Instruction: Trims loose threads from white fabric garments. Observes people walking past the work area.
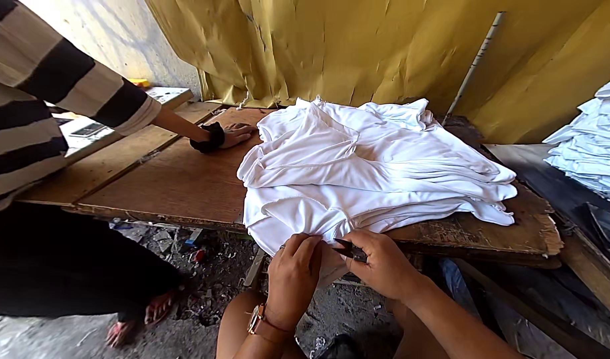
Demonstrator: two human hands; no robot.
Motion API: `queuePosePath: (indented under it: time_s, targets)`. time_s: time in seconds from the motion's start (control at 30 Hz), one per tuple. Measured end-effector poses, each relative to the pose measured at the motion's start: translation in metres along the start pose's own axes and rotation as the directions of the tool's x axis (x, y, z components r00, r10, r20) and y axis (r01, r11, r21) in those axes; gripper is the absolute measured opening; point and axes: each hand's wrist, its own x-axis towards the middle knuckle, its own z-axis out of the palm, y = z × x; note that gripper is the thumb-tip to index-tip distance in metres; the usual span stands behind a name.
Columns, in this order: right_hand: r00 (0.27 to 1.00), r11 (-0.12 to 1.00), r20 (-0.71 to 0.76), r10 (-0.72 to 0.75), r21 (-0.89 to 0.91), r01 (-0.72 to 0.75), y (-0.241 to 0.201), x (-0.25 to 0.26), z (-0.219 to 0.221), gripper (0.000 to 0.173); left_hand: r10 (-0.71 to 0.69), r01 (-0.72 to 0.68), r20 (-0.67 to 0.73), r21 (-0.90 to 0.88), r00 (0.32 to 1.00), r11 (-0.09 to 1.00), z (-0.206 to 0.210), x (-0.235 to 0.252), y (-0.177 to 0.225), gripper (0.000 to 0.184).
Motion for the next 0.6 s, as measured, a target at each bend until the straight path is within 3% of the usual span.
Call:
queuePosePath:
  time_s: [0.07, 0.13, 0.23, 0.37, 0.43, 0.5, 0.6]
  targets:
    - [0.995, 0.991, 0.052, 0.089, 0.092, -0.093, 0.006, 0.001, -0.003, 0.024, -0.052, 0.057, 0.057, -0.101, 0.997, 0.993, -0.010, -0.002, -0.005, 0.021]
    - [0.991, 0.988, 0.101, 0.084, 0.125, -0.097, 0.007, -0.001, -0.007, 0.038, -0.144, 0.175, 0.138, -0.254, 0.980, 0.951, -0.021, -0.005, -0.011, 0.020]
    - [0.993, 1.000, 0.115, 0.006, 0.002, -0.007, 0.000, -0.003, -0.007, 0.043, -0.226, 0.276, 0.174, -0.368, 0.958, 0.888, -0.034, -0.007, -0.012, 0.019]
    - [0.991, 0.966, 0.031, -0.129, -0.221, 0.132, -0.009, -0.003, 0.003, 0.031, -0.165, 0.201, 0.125, -0.383, 0.978, 0.902, -0.046, -0.008, -0.003, 0.017]
    - [0.987, 0.956, -0.005, -0.163, -0.247, 0.157, -0.011, -0.002, 0.005, 0.033, -0.063, 0.192, 0.285, -0.452, 0.956, 0.871, -0.059, -0.010, 0.000, 0.016]
    - [0.991, 0.982, -0.056, -0.119, -0.155, 0.109, -0.010, -0.001, 0.005, 0.034, 0.062, 0.179, 0.459, -0.461, 0.886, 0.869, -0.068, -0.009, 0.003, 0.010]
    - [0.993, 0.999, -0.119, 0.004, 0.044, 0.002, 0.001, -0.001, 0.001, 0.041, 0.057, 0.020, 0.333, -0.223, 0.941, 0.975, -0.059, -0.007, 0.006, 0.017]
